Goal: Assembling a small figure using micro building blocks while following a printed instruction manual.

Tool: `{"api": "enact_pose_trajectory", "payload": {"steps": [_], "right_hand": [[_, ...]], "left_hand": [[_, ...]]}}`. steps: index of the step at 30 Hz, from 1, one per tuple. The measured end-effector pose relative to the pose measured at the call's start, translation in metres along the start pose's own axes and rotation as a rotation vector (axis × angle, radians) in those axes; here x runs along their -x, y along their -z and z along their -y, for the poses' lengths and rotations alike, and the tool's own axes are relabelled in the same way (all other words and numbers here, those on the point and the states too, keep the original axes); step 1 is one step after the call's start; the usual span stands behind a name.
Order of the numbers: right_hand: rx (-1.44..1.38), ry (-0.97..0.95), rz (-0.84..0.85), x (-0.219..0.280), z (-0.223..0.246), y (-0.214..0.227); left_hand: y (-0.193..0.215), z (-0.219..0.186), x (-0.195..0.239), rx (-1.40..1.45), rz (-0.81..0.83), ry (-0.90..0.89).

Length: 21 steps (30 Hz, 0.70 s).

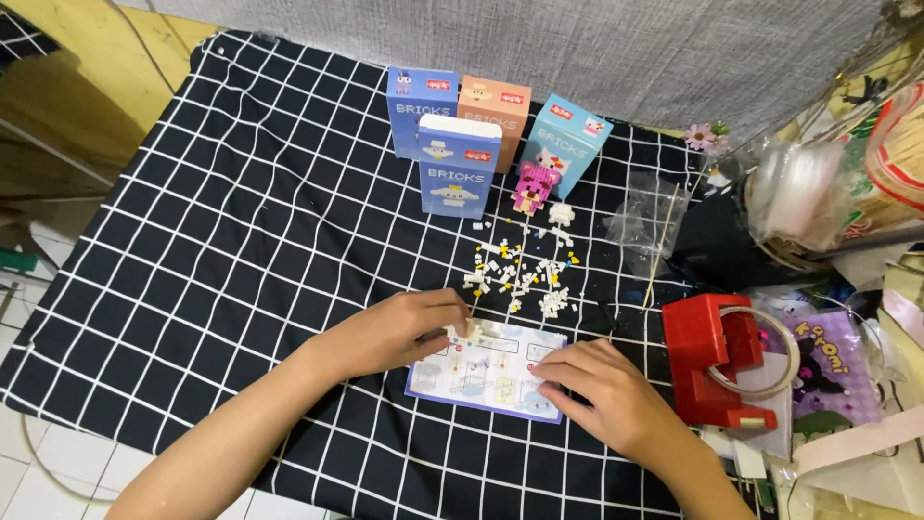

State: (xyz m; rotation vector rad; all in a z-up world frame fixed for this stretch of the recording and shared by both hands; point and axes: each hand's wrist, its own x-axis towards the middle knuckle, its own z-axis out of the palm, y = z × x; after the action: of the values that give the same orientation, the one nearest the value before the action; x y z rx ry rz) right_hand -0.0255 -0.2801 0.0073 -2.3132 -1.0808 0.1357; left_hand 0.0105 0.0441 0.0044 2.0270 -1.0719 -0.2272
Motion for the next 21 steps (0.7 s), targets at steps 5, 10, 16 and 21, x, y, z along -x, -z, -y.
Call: {"api": "enact_pose_trajectory", "payload": {"steps": [5, 10, 16, 21], "right_hand": [[-0.015, -0.064, 0.074, 0.0010, 0.0028, -0.0008], [0.004, -0.062, 0.083, 0.0034, 0.0017, -0.0014], [-0.016, -0.067, 0.098, 0.0029, 0.0013, 0.0024], [0.035, -0.090, 0.031, 0.0041, -0.0034, 0.0044]], "left_hand": [[0.0007, 0.0012, 0.0014, 0.038, 0.060, 0.029], [0.0015, 0.0013, 0.0005, 0.054, 0.077, 0.003], [0.0005, 0.0005, -0.0014, -0.036, 0.024, -0.026], [0.0024, -0.0032, -0.0022, -0.042, 0.015, 0.036]]}}
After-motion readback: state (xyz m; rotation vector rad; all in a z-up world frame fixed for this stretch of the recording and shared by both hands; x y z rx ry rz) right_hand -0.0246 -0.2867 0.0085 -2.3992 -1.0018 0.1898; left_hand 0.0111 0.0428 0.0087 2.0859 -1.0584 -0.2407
